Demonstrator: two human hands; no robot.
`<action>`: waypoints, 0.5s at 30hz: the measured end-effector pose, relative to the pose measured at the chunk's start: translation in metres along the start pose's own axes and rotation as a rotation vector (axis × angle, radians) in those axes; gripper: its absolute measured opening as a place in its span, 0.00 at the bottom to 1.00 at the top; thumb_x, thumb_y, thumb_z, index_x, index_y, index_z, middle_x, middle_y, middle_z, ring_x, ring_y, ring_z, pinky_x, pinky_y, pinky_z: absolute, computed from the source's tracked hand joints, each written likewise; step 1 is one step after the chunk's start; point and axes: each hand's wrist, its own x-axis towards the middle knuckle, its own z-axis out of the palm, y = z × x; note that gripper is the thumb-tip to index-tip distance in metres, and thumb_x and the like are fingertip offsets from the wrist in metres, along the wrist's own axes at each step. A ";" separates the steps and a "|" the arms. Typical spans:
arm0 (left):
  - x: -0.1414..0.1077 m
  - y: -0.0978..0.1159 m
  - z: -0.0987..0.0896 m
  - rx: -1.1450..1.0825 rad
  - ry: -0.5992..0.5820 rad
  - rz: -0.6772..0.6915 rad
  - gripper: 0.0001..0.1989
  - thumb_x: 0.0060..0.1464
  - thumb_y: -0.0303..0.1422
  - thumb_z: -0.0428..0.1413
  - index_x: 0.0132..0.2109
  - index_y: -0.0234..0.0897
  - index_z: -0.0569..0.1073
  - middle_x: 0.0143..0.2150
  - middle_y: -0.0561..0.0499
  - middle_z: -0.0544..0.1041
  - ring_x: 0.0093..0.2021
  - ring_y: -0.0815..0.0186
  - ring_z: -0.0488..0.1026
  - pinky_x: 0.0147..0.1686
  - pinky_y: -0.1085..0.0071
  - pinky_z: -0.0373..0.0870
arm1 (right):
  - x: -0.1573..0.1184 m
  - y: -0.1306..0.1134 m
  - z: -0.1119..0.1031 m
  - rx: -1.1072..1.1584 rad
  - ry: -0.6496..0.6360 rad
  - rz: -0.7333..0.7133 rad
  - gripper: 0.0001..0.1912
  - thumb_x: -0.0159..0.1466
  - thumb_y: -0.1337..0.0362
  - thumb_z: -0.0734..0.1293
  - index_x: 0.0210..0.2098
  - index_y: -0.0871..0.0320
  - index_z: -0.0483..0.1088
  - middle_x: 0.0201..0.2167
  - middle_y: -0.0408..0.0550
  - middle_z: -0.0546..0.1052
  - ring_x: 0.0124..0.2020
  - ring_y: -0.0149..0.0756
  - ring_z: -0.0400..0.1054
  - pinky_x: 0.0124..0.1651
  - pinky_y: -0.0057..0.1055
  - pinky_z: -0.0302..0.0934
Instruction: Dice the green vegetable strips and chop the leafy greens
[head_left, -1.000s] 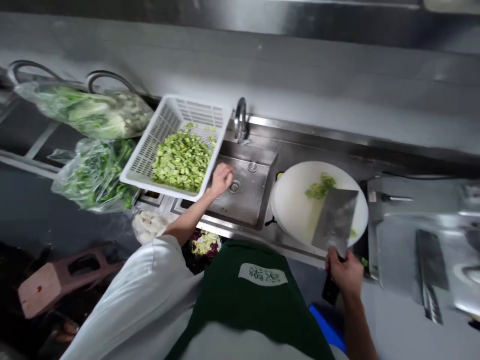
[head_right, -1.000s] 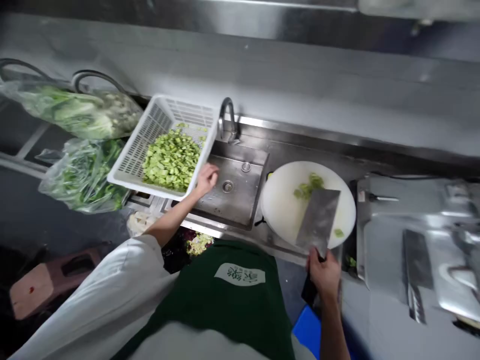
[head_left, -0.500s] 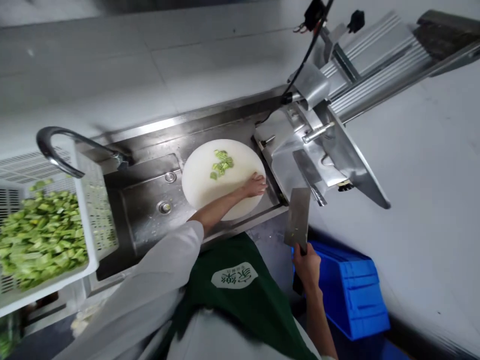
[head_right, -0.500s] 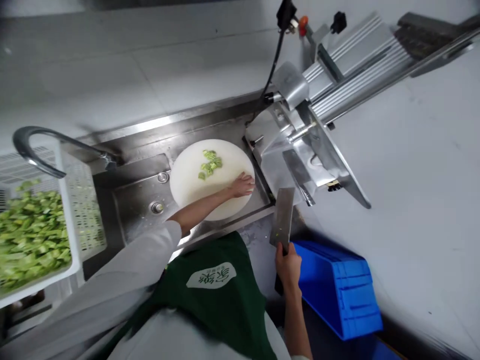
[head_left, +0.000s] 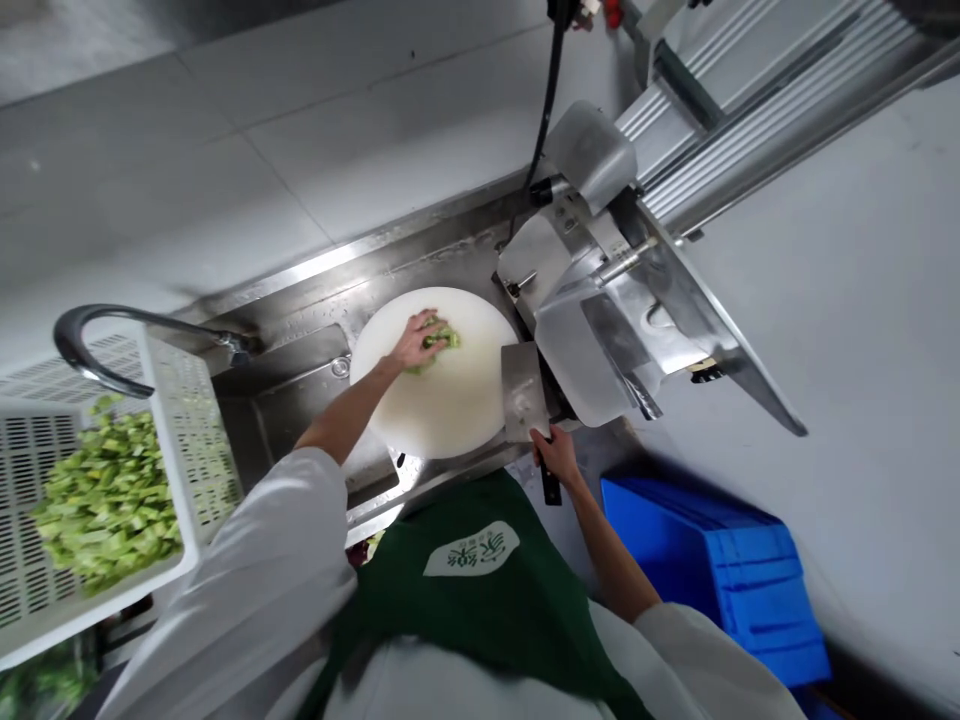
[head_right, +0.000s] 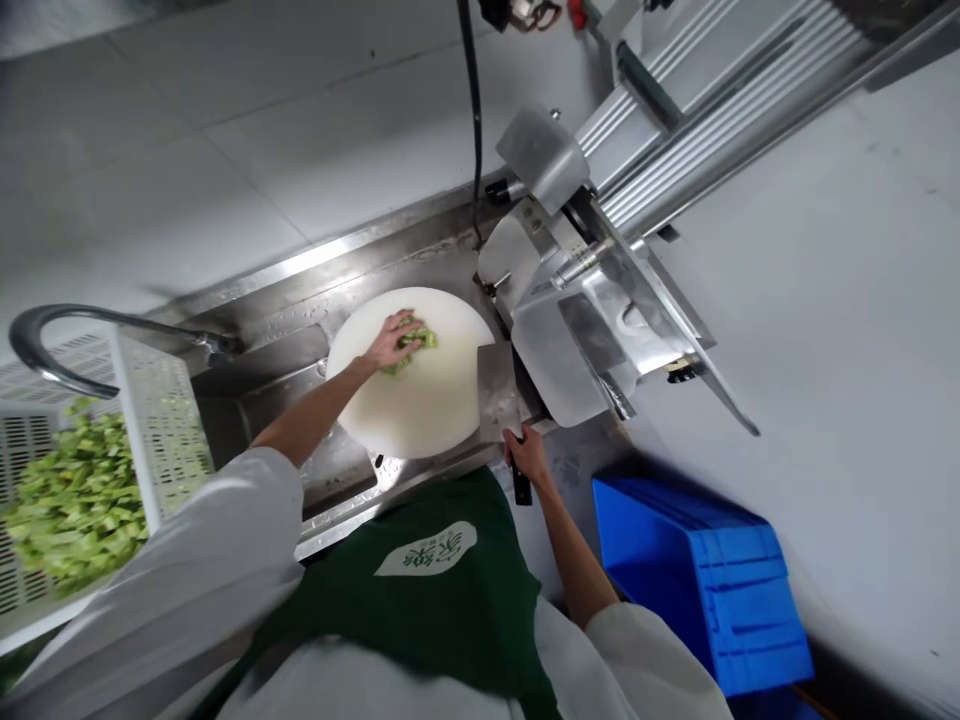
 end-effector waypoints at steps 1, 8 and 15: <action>-0.009 0.003 0.004 -0.022 -0.010 0.037 0.25 0.63 0.45 0.54 0.62 0.37 0.72 0.70 0.37 0.62 0.72 0.56 0.56 0.70 0.52 0.53 | 0.009 0.000 0.002 0.012 0.000 0.004 0.20 0.61 0.44 0.64 0.26 0.52 0.60 0.16 0.41 0.70 0.16 0.33 0.65 0.23 0.29 0.60; -0.058 0.028 0.024 0.051 -0.009 0.027 0.46 0.48 0.55 0.66 0.70 0.42 0.65 0.75 0.36 0.52 0.75 0.41 0.46 0.70 0.43 0.50 | 0.057 -0.026 0.023 -0.074 -0.079 0.004 0.18 0.62 0.47 0.64 0.29 0.53 0.60 0.18 0.41 0.71 0.18 0.33 0.66 0.23 0.29 0.60; -0.024 0.074 0.060 0.041 0.155 -0.166 0.39 0.52 0.53 0.64 0.68 0.45 0.69 0.75 0.40 0.54 0.74 0.36 0.43 0.70 0.36 0.41 | 0.088 -0.064 0.079 -0.141 -0.235 -0.086 0.13 0.65 0.51 0.62 0.31 0.53 0.59 0.14 0.38 0.69 0.15 0.31 0.63 0.23 0.28 0.59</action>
